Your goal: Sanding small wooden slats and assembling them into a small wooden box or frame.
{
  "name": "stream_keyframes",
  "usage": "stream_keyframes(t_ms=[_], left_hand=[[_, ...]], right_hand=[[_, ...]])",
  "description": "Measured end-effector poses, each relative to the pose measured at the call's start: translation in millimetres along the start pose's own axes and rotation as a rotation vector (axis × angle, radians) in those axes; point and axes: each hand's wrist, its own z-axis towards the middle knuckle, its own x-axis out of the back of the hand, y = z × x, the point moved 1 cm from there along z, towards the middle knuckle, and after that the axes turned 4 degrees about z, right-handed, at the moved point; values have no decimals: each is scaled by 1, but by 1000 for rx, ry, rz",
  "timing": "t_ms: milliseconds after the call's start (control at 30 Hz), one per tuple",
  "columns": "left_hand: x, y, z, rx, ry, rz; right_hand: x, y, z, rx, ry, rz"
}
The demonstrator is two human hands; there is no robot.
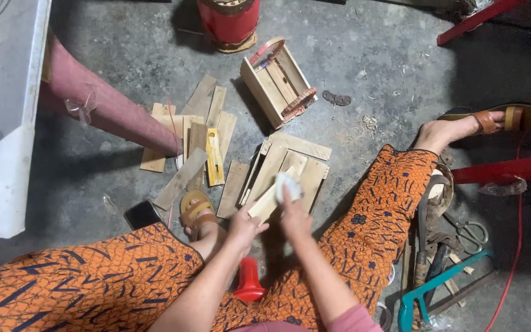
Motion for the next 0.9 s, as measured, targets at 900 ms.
stream_keyframes(t_ms=[900], left_hand=[[9,-14,15,48,-5,180]], right_hand=[[1,18,5,3,-112,-111]])
